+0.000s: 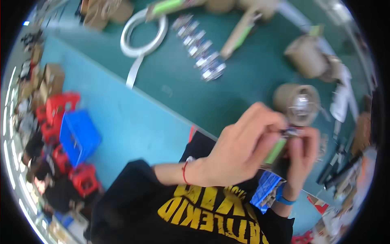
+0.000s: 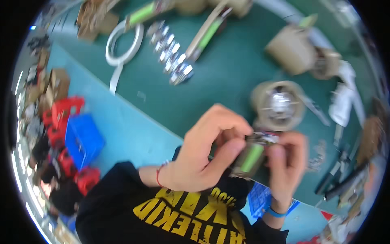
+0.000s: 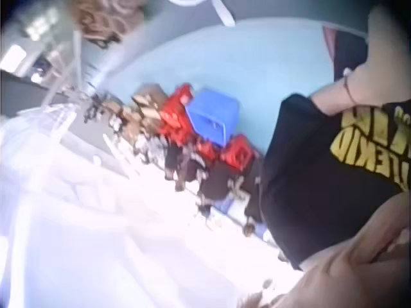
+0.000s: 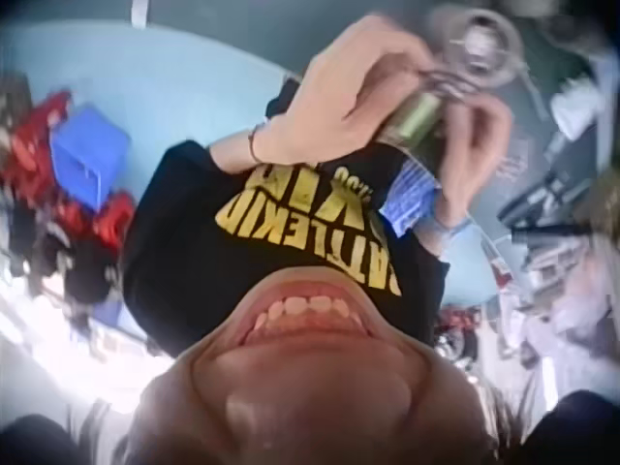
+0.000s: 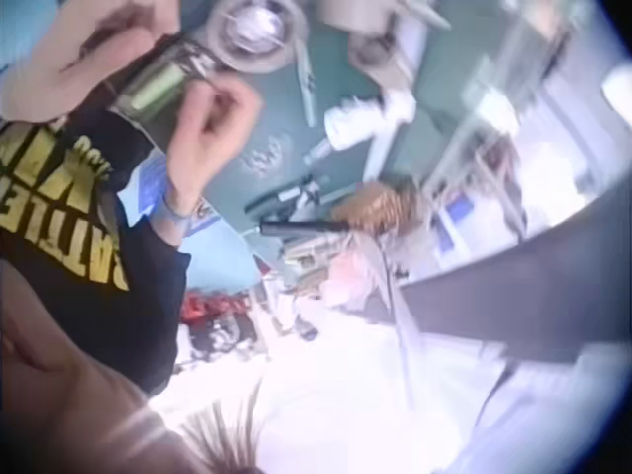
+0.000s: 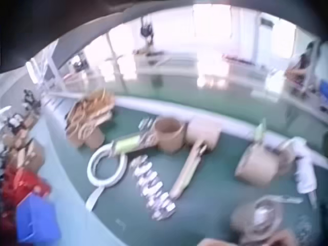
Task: Assembling a handheld electronic fan by installing the motor, battery, and circuit board into the housing and securing them with an electric screwdriver.
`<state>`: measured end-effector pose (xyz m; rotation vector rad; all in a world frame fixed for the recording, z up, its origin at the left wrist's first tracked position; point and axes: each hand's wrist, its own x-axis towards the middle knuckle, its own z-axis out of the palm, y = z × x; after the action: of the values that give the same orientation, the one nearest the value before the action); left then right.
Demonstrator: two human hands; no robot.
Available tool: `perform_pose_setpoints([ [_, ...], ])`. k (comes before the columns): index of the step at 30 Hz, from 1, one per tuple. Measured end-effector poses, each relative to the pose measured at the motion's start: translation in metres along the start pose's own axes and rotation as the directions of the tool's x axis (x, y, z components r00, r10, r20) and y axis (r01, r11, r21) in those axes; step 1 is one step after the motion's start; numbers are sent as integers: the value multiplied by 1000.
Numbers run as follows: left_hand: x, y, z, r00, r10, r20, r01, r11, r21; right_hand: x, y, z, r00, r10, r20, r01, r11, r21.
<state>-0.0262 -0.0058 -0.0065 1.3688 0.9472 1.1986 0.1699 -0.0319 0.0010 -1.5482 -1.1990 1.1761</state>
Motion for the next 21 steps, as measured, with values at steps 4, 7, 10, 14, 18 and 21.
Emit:
perform_pose_setpoints([
  [4,15,-4,-28,1000,7,18,-1,952,-307,-6,38,-35,968,-249,-33,243,962,-122],
  [7,26,-23,-64,998,-13,59,26,973,-229,1,29,11,979,-203,-22,196,964,-182],
  [10,-3,0,-45,991,-128,47,135,965,-227,0,2,10,994,-81,-71,71,987,-141],
  [14,4,-12,-51,978,-169,126,195,953,-233,-7,24,-17,943,-322,-80,277,897,-346],
  [18,12,-5,-58,978,-159,139,179,972,-154,-7,29,-13,954,-293,-67,269,931,-246],
  [21,20,0,-60,978,-137,159,156,981,-114,0,16,7,967,-245,-63,233,959,-161],
])
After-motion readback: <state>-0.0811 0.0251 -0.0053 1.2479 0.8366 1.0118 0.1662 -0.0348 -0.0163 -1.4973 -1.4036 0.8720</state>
